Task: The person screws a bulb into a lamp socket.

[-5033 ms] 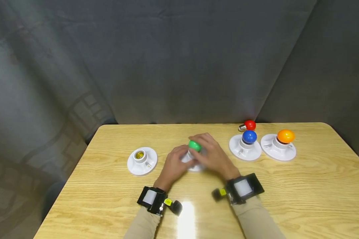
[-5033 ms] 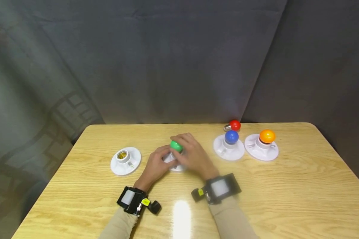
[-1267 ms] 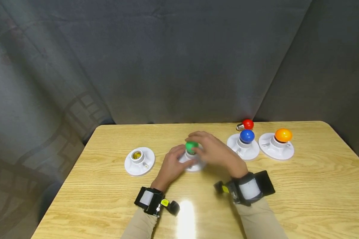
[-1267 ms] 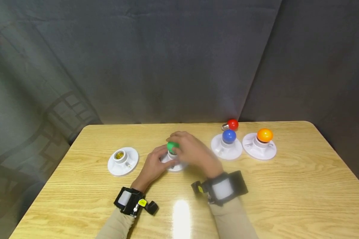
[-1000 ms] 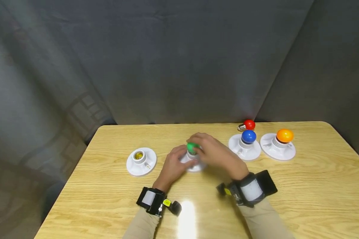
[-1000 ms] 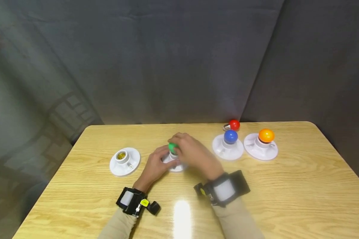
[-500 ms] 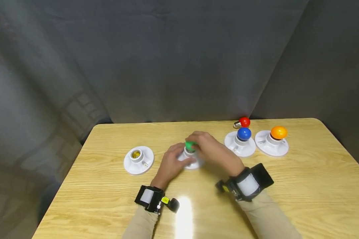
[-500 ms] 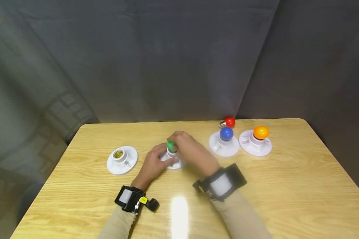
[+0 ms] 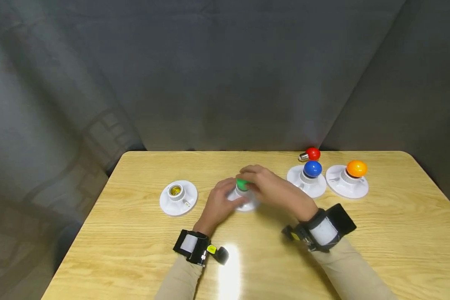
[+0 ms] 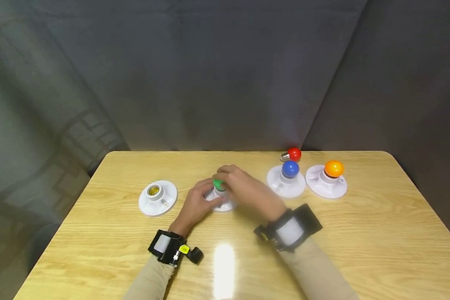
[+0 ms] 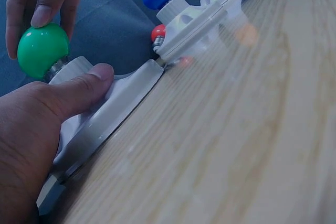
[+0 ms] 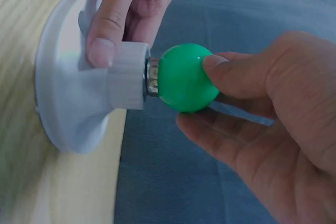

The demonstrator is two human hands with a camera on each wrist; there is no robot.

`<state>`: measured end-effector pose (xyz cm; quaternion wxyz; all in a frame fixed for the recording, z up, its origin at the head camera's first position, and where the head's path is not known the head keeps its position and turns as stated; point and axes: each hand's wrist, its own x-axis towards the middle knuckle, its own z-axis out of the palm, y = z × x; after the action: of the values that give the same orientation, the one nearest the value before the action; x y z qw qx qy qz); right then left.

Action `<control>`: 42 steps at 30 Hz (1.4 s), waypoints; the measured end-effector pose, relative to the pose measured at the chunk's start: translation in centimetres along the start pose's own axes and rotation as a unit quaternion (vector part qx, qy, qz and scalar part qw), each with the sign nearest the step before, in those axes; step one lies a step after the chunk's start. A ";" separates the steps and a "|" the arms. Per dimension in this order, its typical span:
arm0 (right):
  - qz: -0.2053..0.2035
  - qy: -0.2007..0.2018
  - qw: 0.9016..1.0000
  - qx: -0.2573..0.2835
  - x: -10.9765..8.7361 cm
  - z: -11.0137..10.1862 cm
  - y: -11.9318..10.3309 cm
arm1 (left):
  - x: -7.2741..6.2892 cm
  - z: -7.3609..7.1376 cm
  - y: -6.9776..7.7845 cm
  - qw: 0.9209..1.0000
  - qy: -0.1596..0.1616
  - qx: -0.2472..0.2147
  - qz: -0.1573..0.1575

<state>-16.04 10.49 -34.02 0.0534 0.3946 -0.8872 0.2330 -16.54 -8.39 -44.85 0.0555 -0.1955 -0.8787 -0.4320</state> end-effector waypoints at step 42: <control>-0.010 -0.023 1.000 -0.017 0.5 -0.2 0.3 | 0.1 -0.1 0.2 1.000 -0.008 0.019 -0.010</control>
<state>-16.64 10.41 -33.78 0.0420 0.4081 -0.8878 0.2086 -16.55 -8.31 -44.58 0.0479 -0.1893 -0.8892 -0.4138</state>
